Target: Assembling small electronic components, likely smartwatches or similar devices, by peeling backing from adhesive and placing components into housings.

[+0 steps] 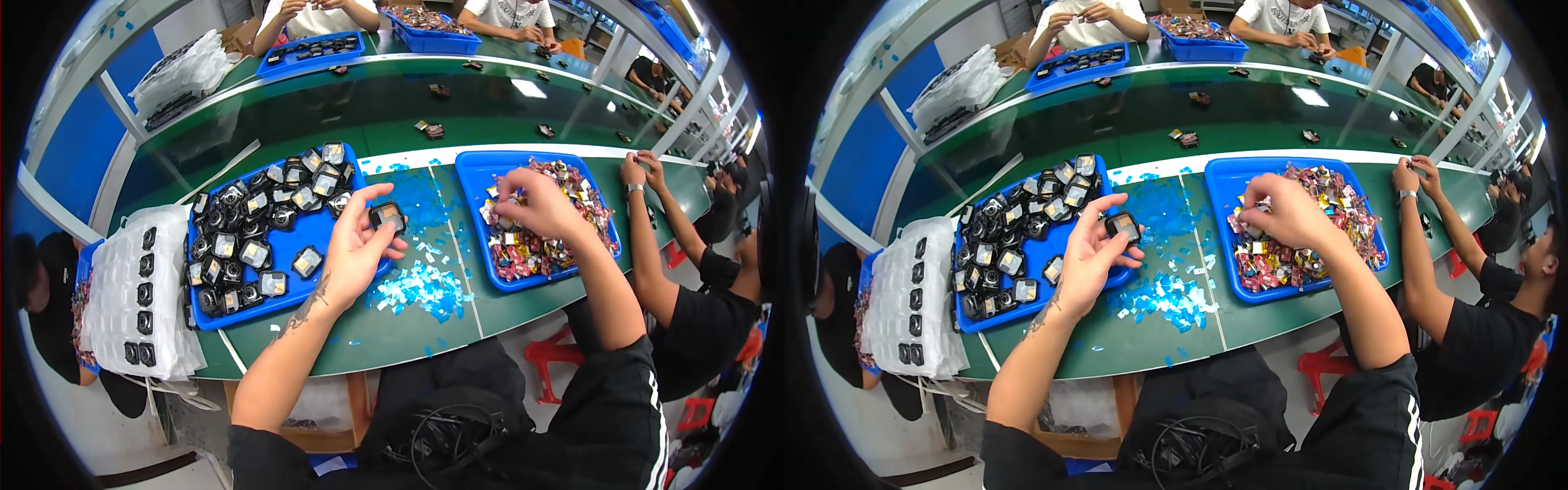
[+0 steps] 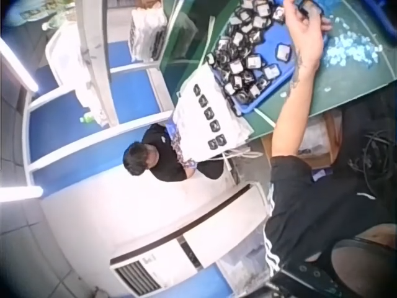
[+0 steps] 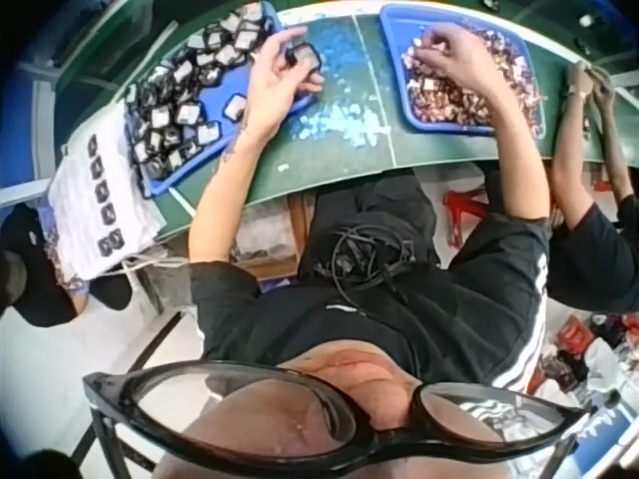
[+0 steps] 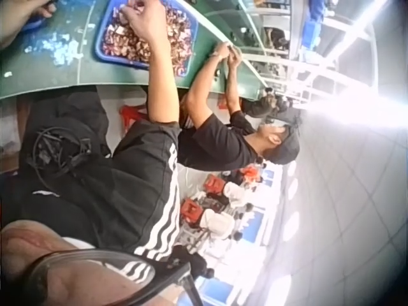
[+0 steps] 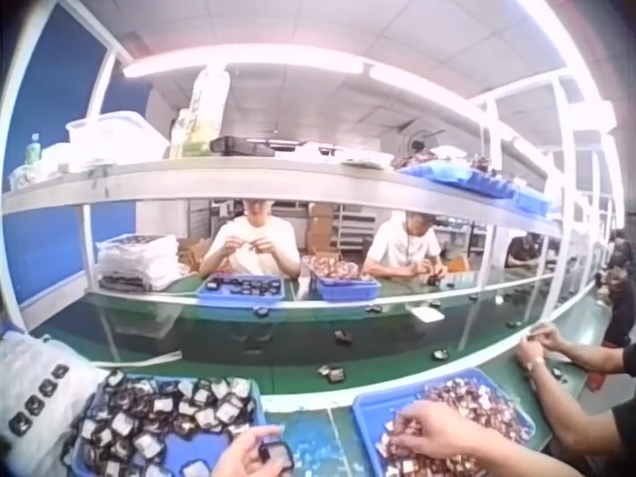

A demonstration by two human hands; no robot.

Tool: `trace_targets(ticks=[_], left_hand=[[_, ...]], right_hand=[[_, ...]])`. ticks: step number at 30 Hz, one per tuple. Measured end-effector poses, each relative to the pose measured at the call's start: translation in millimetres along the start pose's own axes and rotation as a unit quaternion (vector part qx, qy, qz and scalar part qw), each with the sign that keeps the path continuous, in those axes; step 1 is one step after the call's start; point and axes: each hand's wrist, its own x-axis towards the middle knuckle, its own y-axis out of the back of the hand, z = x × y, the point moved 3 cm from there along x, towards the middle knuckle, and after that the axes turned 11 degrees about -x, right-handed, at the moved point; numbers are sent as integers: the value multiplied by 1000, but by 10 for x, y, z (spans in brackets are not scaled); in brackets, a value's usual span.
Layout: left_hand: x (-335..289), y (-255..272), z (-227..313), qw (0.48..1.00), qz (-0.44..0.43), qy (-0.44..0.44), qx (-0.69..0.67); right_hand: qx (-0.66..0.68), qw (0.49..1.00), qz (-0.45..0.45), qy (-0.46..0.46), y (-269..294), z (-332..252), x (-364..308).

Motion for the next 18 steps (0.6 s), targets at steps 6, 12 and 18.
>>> trace_targets(ticks=[6, 12, 18], left_hand=[[-71, -60, 50, 972, -26, -112, 206], [-219, -311, 152, 901, -97, -297, 302], [-236, -301, 94, 914, -125, -277, 268]], right_hand=[[367, 920, 60, -124, -44, -109, -127], [630, 752, -125, -149, -350, -707, -246], [650, 720, -209, -126, -649, -827, -225]])
